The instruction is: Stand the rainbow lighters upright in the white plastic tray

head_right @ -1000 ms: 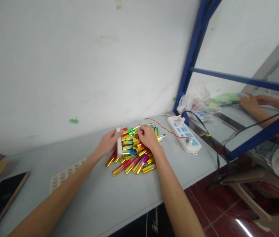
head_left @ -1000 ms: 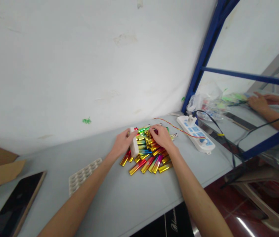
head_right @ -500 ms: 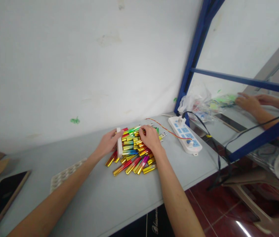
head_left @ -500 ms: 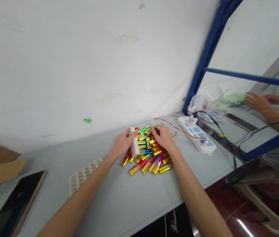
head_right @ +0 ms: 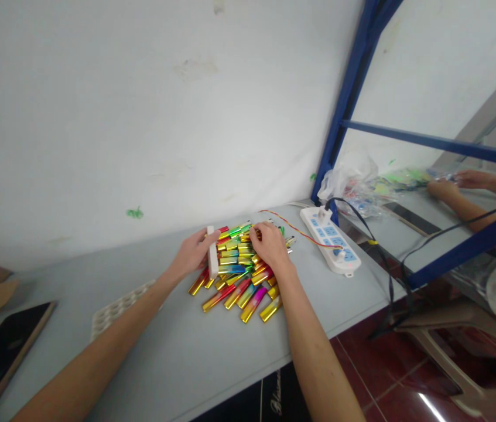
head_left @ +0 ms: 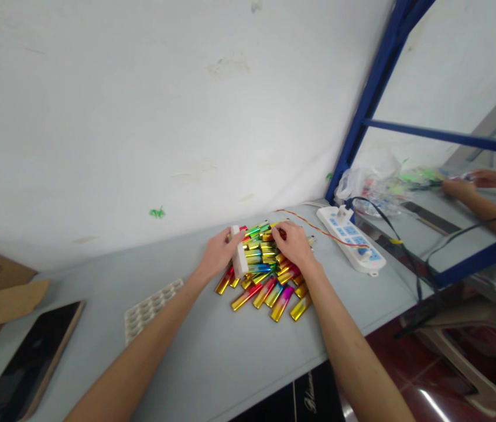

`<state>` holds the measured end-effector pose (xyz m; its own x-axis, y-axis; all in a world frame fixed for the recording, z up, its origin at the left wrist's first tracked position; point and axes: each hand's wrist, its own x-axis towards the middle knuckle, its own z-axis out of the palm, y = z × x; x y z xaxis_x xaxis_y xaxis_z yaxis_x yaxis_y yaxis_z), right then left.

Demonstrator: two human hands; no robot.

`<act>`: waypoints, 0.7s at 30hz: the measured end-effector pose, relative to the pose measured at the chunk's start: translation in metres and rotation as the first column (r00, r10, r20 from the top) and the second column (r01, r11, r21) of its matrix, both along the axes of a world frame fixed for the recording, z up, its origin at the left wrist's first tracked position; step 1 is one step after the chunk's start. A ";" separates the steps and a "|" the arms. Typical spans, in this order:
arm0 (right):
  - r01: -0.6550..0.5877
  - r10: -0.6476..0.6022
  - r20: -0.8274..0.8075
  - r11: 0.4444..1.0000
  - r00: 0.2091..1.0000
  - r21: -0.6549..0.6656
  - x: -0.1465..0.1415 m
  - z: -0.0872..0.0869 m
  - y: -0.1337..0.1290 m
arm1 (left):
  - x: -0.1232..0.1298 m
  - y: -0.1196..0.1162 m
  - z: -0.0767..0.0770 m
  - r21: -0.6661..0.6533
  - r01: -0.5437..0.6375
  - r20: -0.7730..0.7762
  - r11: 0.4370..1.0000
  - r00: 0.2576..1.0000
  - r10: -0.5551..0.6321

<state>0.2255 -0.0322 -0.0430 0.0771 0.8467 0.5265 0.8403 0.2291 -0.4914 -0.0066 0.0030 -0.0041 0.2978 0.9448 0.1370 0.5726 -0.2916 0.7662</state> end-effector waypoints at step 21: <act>-0.544 0.543 -0.053 0.839 0.838 0.001 -0.041 0.027 -0.022 | -0.012 0.011 0.004 -0.046 -0.113 0.118 0.993 0.986 0.117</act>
